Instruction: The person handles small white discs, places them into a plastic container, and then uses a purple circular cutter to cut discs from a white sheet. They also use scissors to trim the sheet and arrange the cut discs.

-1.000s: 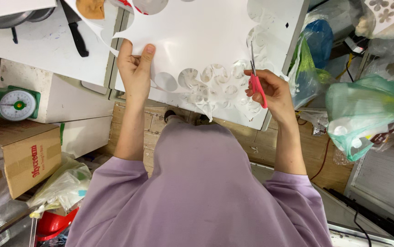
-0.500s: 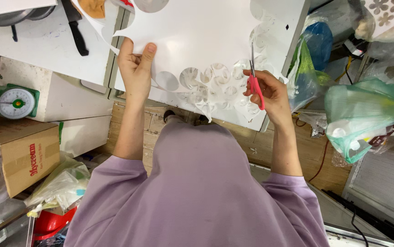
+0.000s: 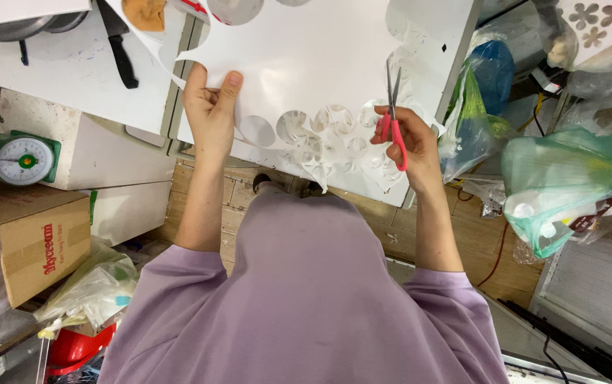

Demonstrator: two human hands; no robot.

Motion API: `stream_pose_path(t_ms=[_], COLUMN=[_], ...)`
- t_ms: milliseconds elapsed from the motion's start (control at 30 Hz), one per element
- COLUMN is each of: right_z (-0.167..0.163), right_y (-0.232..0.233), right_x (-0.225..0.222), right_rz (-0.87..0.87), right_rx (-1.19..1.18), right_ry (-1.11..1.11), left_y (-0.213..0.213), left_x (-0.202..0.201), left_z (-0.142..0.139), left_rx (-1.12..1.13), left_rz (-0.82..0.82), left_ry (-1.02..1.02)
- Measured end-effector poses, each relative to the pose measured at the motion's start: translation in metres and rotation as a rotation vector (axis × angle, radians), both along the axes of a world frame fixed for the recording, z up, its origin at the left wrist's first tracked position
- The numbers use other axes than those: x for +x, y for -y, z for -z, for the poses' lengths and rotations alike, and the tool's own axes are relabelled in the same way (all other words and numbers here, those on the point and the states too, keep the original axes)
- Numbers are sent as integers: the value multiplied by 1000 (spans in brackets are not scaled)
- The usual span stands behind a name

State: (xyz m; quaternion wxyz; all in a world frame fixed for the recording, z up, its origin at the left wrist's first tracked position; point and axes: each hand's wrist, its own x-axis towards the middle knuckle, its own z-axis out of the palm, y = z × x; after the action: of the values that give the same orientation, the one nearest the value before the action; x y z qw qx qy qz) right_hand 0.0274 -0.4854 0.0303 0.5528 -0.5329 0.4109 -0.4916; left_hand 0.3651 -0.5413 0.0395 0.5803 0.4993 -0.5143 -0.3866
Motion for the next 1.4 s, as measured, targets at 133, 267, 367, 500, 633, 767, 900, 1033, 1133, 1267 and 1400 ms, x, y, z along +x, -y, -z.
stream_pose_path(t_ms=[133,267,367,500,633,767,900,1033,1133,1267,1400], right_z=[-5,1,10,17,10,-5,-8,3,7,-8,-28], right_y=[10,10,10,13,17,21,25,23,27,39,37], right_x=[1,2,4,5,0,-5,-5,3,10,5,-7], right_rz=[41,66,129,178,97,79,117,157,221,321,156], right_rx=[13,-25,-12,20,26,-31,-61,-73,-39,-71,-51], right_ry=[10,42,10,20,43,-51,-38,5,21,37,125], left_y=[-3,-8,-9,-7,-8,-14,-20,-22,-19,-11,-8], left_x=[-6,-9,-8,-6,-6,-12,-16,-15,-12,-4,3], left_z=[2,7,9,8,3,1,3,8,11,10,2], left_rx=[21,47,54,30,43,78,121,100,100,130,164], left_rz=[83,75,56,79,64,122,138,130,114,93,209], left_ry=[-83,-62,-44,-66,-36,-42,-10,-20,-21,28,18])
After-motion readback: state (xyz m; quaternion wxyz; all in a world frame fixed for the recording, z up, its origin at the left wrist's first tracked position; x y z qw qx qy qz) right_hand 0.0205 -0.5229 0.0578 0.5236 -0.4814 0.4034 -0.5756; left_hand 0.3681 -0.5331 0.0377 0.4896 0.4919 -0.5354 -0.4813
